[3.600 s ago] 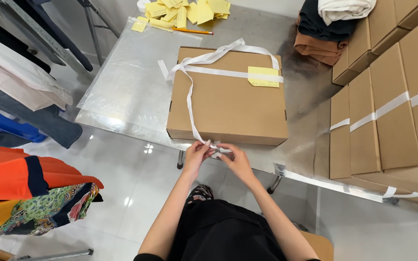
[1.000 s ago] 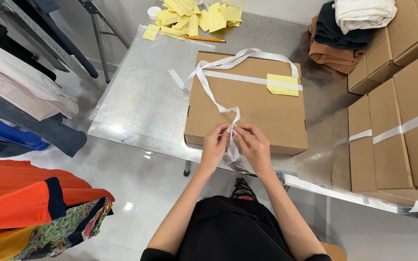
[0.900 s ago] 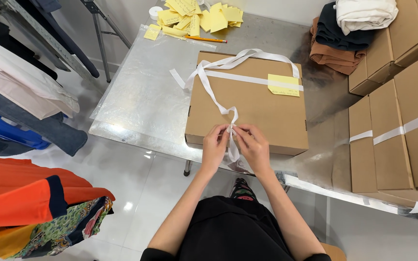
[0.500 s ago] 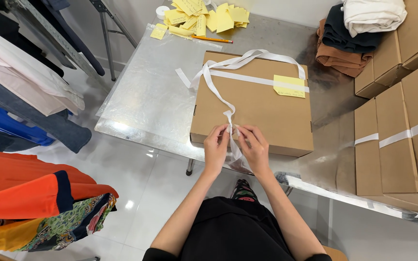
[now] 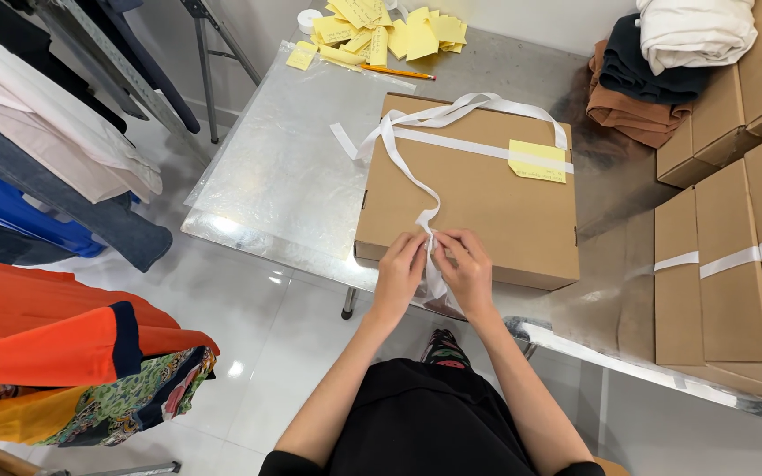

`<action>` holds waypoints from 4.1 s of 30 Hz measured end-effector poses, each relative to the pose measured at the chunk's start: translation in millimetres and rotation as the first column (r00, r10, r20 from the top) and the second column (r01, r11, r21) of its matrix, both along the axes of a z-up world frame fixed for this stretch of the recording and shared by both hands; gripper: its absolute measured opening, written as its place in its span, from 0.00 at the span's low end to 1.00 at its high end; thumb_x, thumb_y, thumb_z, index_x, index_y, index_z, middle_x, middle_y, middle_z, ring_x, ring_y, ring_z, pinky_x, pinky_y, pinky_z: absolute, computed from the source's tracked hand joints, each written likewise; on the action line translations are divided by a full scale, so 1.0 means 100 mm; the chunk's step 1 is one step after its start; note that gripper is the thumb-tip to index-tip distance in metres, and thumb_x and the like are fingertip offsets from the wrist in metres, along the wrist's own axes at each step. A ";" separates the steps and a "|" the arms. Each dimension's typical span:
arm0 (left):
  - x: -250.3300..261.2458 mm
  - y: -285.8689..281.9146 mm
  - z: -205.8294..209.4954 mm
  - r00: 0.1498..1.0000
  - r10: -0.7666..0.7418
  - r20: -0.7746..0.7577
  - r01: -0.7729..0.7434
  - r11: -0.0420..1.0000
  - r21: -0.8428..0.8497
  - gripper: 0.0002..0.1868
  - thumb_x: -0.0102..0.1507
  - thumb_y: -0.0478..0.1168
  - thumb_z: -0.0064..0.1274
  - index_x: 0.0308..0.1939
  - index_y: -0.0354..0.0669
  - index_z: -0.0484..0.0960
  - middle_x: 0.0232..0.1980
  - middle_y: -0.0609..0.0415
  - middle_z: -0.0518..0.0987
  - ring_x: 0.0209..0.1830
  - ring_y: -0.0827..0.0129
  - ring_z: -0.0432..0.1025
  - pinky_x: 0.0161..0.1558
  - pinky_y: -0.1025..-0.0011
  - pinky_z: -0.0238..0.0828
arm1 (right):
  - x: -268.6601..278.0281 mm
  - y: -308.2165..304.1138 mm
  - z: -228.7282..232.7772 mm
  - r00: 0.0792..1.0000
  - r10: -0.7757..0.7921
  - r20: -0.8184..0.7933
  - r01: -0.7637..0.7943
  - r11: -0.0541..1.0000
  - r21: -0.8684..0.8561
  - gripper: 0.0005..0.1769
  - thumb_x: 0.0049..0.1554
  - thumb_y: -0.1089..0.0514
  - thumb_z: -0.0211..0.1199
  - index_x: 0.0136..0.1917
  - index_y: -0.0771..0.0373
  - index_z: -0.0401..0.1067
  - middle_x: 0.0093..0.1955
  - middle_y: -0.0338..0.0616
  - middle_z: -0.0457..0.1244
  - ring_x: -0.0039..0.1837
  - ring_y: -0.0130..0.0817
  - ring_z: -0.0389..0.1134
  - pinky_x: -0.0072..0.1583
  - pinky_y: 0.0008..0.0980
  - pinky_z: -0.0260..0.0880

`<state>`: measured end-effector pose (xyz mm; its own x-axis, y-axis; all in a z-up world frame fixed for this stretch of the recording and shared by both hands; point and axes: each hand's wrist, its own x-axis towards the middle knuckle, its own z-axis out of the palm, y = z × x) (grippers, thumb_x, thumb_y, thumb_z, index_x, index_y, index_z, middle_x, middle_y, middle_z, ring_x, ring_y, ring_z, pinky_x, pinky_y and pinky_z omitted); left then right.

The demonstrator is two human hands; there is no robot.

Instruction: The person unties a white ribbon from around a brown cardboard box, removes the ribbon and a yellow sticky note, and then gathers a pile of white ribbons from the table.

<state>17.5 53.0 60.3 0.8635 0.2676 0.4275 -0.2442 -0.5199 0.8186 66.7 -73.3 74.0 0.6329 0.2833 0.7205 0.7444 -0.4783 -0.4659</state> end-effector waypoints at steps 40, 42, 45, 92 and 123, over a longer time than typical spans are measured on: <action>-0.08 0.53 0.04 0.988 0.058 -0.144 -0.061 0.998 -0.015 0.09 0.69 0.38 0.52 0.48 0.39 0.85 0.38 0.48 0.83 0.41 0.54 0.80 0.41 0.65 0.79 | 0.14 0.37 -0.01 0.979 0.190 0.068 -0.183 0.978 -0.097 0.05 0.53 0.68 0.67 0.44 0.62 0.79 0.41 0.38 0.70 0.40 0.34 0.72 0.44 0.26 0.75; -0.13 0.57 0.08 0.967 0.004 -0.253 -0.051 0.982 -0.179 0.11 0.69 0.41 0.53 0.50 0.40 0.86 0.42 0.48 0.85 0.44 0.60 0.81 0.43 0.71 0.79 | 0.19 0.36 -0.12 0.968 0.208 0.141 -0.188 0.972 -0.143 0.05 0.52 0.66 0.68 0.43 0.61 0.80 0.40 0.38 0.69 0.40 0.33 0.72 0.44 0.26 0.75; -0.19 0.58 0.14 0.958 -0.005 -0.285 -0.060 0.974 -0.218 0.11 0.68 0.38 0.54 0.50 0.38 0.86 0.43 0.46 0.85 0.44 0.60 0.81 0.43 0.71 0.79 | 0.18 0.35 -0.15 0.958 0.242 0.157 -0.212 0.960 -0.184 0.05 0.53 0.66 0.67 0.44 0.60 0.79 0.41 0.37 0.69 0.41 0.33 0.72 0.45 0.26 0.75; -0.19 0.49 0.30 0.943 0.128 -0.308 -0.163 0.983 -0.090 0.11 0.61 0.36 0.54 0.42 0.33 0.86 0.36 0.41 0.84 0.38 0.52 0.80 0.40 0.63 0.79 | 0.24 0.39 -0.01 0.928 0.369 0.061 -0.347 0.911 -0.223 0.04 0.54 0.65 0.68 0.44 0.61 0.78 0.41 0.40 0.69 0.40 0.36 0.72 0.44 0.29 0.74; -0.10 0.45 0.26 0.946 0.023 -0.324 -0.037 0.999 -0.039 0.14 0.62 0.41 0.56 0.44 0.33 0.86 0.37 0.42 0.84 0.41 0.54 0.81 0.41 0.64 0.80 | 0.08 0.24 -0.07 0.949 0.271 -0.159 -0.275 0.961 -0.002 0.04 0.54 0.66 0.68 0.45 0.62 0.79 0.41 0.40 0.70 0.40 0.34 0.73 0.46 0.28 0.75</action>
